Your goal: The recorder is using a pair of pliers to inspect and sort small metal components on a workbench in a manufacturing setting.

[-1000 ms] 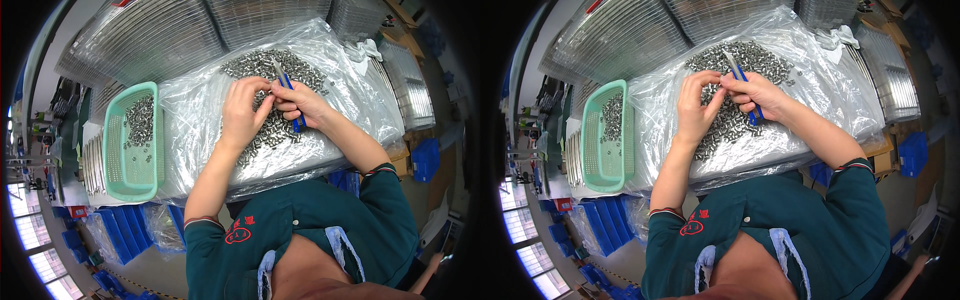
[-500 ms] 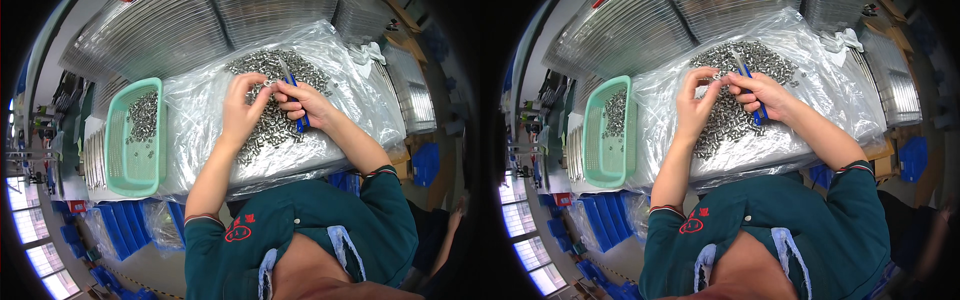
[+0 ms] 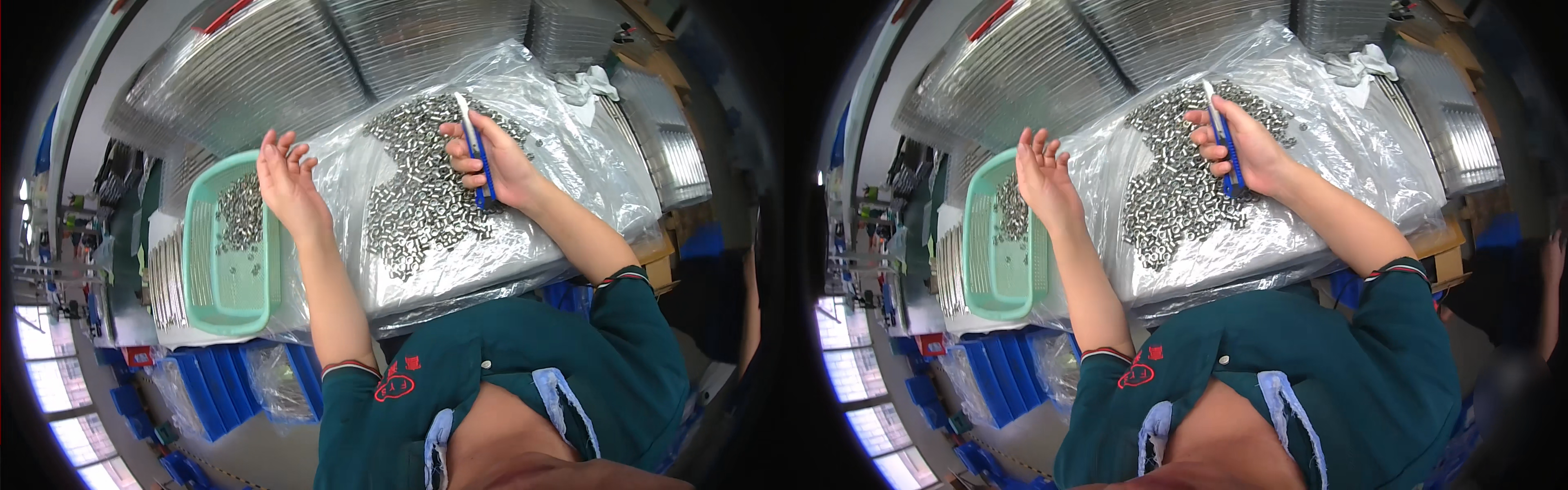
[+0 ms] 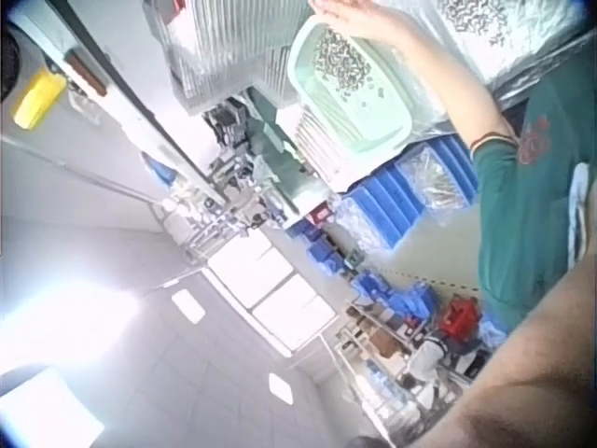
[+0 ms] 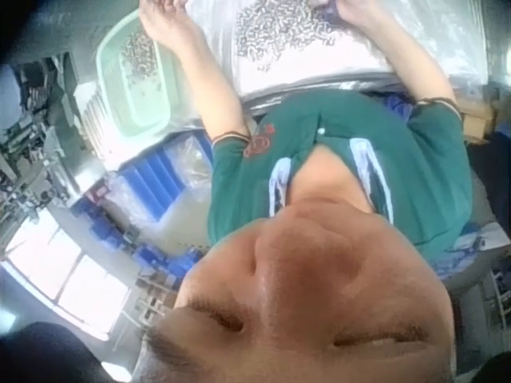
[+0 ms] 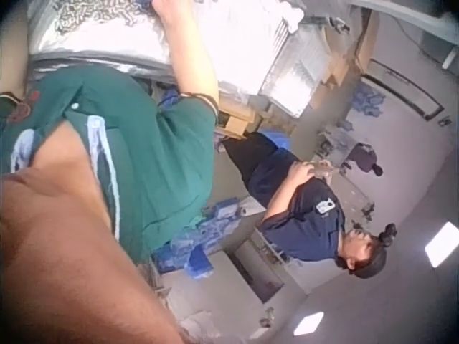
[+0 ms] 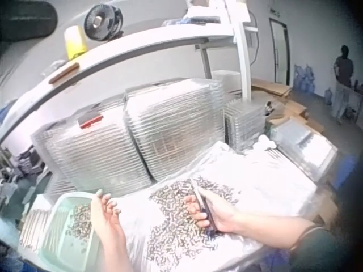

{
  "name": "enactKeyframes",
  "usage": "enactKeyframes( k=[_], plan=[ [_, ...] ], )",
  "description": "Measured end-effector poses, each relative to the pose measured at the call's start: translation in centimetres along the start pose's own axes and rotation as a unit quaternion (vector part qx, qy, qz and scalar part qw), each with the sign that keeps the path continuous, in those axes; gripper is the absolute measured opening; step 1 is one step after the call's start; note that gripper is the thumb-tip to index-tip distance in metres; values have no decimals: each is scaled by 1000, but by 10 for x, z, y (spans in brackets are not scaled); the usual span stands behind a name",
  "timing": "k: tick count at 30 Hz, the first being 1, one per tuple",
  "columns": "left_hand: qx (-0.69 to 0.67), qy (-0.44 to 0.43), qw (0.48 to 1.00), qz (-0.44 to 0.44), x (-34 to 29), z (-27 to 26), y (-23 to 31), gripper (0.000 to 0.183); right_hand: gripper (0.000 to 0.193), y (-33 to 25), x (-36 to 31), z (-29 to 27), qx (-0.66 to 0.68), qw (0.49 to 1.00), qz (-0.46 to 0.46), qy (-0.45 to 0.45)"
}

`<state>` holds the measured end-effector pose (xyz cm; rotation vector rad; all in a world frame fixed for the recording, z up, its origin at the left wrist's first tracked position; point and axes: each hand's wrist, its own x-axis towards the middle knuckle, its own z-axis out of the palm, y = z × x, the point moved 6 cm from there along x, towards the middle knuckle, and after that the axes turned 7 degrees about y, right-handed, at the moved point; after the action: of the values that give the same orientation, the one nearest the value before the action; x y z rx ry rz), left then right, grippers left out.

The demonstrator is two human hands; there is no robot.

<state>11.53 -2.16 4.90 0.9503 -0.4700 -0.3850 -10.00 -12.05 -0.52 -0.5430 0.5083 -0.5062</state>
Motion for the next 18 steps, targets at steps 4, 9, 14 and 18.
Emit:
enactKeyframes(
  k=[4, 9, 14, 18],
  plan=[
    [166, -79, 982, 50, -11, 18, -12, 29, 28, -1, 1, -2, 1, 1000, 11, 21],
    [465, -248, 832, 174, -38, 41, -33, 18, 27, 0, 2, -9, 2, 1000, 2, 23],
    [491, -265, 824, 102, -42, 41, -49, 19, 29, -6, -2, -5, 3, 999, -22, 33],
    [449, -233, 859, 79, -43, 46, -46, 18, 30, -13, -4, -6, 4, 997, -58, 41]
  ],
)
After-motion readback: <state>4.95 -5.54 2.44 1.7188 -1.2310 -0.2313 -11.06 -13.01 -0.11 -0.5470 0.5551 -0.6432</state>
